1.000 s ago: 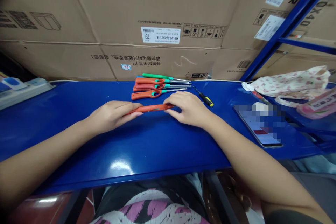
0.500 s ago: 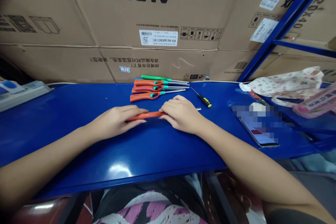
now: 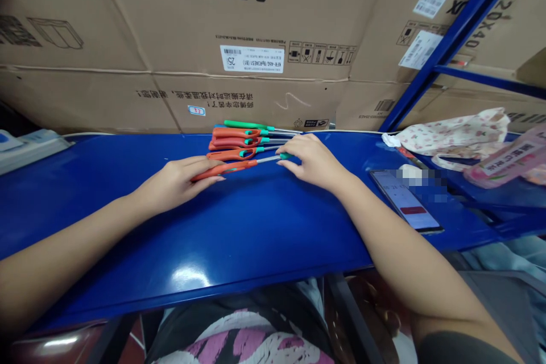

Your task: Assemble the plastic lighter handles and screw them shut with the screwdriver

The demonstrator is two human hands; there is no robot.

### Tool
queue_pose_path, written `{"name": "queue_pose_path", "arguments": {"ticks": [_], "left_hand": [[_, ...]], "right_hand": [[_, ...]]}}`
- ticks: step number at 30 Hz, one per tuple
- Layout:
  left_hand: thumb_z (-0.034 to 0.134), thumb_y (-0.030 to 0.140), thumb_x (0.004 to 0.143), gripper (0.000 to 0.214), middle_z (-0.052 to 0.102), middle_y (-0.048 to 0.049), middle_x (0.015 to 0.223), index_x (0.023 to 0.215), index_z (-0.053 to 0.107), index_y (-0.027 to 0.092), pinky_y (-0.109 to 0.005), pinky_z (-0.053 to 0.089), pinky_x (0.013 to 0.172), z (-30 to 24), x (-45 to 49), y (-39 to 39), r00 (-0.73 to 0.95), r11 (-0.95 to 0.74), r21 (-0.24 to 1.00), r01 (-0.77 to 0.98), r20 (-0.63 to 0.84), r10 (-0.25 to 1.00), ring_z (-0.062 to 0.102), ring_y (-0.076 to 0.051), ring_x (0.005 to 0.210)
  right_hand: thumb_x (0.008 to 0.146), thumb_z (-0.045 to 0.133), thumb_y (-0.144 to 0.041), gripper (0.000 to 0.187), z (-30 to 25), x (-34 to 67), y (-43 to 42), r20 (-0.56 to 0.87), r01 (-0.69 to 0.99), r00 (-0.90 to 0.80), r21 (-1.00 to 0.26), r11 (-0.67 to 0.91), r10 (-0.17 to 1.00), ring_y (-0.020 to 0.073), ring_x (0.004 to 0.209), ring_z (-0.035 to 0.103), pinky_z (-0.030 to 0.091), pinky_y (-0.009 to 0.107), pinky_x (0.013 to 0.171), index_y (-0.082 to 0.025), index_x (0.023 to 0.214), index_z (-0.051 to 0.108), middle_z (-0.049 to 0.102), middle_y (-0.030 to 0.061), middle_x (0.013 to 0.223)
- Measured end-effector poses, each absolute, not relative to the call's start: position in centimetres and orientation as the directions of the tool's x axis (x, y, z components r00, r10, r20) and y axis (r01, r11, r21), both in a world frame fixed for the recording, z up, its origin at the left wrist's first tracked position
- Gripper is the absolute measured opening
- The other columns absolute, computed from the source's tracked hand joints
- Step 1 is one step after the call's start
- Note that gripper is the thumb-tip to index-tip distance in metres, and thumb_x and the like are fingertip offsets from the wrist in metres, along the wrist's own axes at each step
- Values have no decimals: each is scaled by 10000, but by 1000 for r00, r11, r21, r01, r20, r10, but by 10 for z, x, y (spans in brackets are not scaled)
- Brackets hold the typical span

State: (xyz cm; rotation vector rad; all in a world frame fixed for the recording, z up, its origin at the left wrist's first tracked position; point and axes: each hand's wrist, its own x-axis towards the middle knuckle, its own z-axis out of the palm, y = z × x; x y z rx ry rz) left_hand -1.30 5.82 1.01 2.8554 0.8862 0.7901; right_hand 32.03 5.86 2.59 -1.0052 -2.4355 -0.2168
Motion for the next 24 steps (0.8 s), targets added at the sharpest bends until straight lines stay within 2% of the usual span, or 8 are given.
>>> {"name": "queue_pose_path", "arguments": {"ticks": [5, 8, 12, 16, 18, 20, 22, 24], "left_hand": [[488, 448, 1026, 393, 735, -115, 1137, 1214, 664, 151, -334, 555, 853, 10, -14, 60, 708, -832, 187, 522, 449, 545, 707, -235, 986], [502, 436, 1023, 380, 740, -109, 1103, 1201, 666, 143, -316, 545, 821, 9, -12, 58, 713, -836, 200, 511, 445, 542, 707, -224, 944], [517, 423, 1020, 360, 742, -91, 1082, 1213, 664, 157, -287, 528, 815, 6, -6, 48, 730, -829, 270, 491, 392, 560, 705, -205, 930], [544, 419, 1003, 356, 747, -93, 1085, 1195, 682, 153, -296, 514, 836, 4, 2, 36, 721, -809, 342, 478, 373, 584, 698, -214, 934], [585, 434, 975, 338, 758, -80, 1004, 1105, 715, 151, -285, 511, 779, 6, 6, 32, 678, -761, 445, 471, 369, 635, 690, -199, 851], [609, 465, 951, 344, 731, -45, 792, 922, 729, 144, -248, 484, 639, 9, 9, 30, 634, -642, 623, 447, 285, 719, 634, -150, 663], [591, 505, 950, 424, 584, 11, 537, 755, 681, 140, -216, 381, 471, 12, 12, 28, 628, -464, 785, 411, 124, 768, 486, -97, 463], [586, 513, 949, 449, 486, 40, 459, 708, 652, 140, -208, 310, 411, 15, 13, 28, 643, -355, 851, 388, 26, 766, 397, -77, 398]], "right_hand": [[928, 663, -284, 155, 32, 325, 59, 498, 695, -634, 31, 718, 592, 251, 927, 675, 458, 402, 883, -154, 998, 712, 757, 85, 948], [932, 659, -272, 137, 31, 321, 56, 507, 661, -657, 32, 750, 558, 236, 902, 670, 455, 392, 878, -159, 989, 715, 754, 75, 929], [961, 627, -305, 180, 25, 303, 45, 514, 557, -718, 23, 830, 468, 209, 894, 654, 452, 366, 871, -161, 1038, 702, 747, 77, 936], [1004, 538, -289, 228, 19, 287, 33, 494, 509, -769, 88, 856, 407, 212, 847, 609, 463, 354, 797, -126, 1044, 692, 726, 102, 907], [1006, 526, -272, 229, 17, 285, 31, 511, 505, -766, 103, 857, 390, 214, 835, 593, 463, 355, 773, -112, 1041, 686, 719, 111, 900], [1006, 518, -253, 221, 18, 285, 29, 535, 495, -759, 104, 863, 370, 216, 832, 584, 463, 359, 761, -106, 1045, 679, 714, 119, 898], [1007, 505, -235, 213, 20, 285, 27, 547, 480, -761, 113, 870, 349, 218, 834, 580, 461, 363, 756, -111, 1047, 674, 711, 122, 896], [1009, 495, -226, 210, 22, 285, 25, 540, 472, -770, 123, 873, 340, 220, 834, 576, 458, 366, 750, -121, 1039, 674, 711, 119, 887]]}}
